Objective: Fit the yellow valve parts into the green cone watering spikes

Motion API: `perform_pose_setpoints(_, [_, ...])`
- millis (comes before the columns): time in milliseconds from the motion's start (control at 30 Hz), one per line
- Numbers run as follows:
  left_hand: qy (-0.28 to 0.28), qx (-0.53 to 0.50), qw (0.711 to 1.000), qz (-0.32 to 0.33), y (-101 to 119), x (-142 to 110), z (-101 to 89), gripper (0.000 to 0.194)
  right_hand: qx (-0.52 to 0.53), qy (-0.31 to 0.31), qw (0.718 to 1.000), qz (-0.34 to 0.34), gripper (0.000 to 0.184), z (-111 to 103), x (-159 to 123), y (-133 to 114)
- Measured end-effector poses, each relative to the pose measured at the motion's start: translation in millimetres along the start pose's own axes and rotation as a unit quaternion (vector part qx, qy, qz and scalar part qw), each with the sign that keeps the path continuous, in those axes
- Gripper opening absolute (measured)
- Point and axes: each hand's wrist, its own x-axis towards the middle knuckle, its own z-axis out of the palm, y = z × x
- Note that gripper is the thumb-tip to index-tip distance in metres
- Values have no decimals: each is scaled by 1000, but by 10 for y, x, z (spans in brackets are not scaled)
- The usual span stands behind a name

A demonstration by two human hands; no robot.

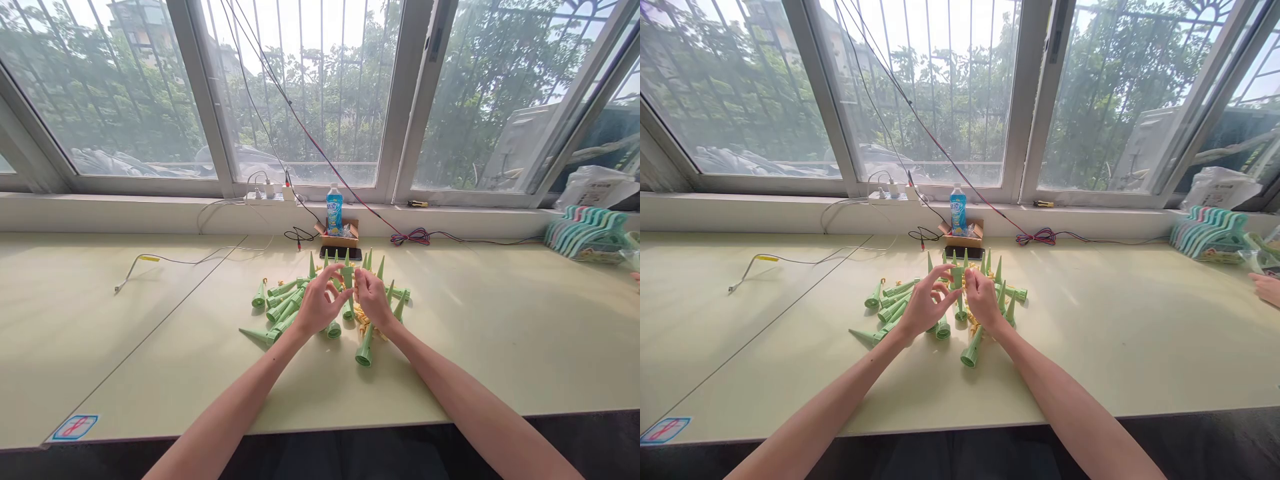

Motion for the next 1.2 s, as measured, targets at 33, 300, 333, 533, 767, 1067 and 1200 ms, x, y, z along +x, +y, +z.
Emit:
perform_pose_setpoints(33, [2,5,1000,4,-7,-1,2,44,8,-2,1000,2,46,3,2,6])
perform_pose_setpoints(300, [3,33,999,28,-30,-8,13,39,60,-24,998,16,47,27,13,54])
perform_pose_setpoints(333, [4,36,999,34,-33,-9,13,38,70,-27,997,22,47,28,14,55])
perform_pose_setpoints(533, [-1,68,995,71,-80,-21,28,32,127,-58,989,44,48,22,25,11])
perform_pose_setpoints(767, [3,69,995,72,-100,-23,36,34,174,-59,982,45,48,55,4,-26])
perform_pose_setpoints(1067, [74,8,997,-7,34,7,9,34,117,-34,992,18,48,101,-25,-18])
perform_pose_setpoints(1200, [111,-59,990,-63,43,28,-16,35,53,-32,998,-14,45,85,-53,-37])
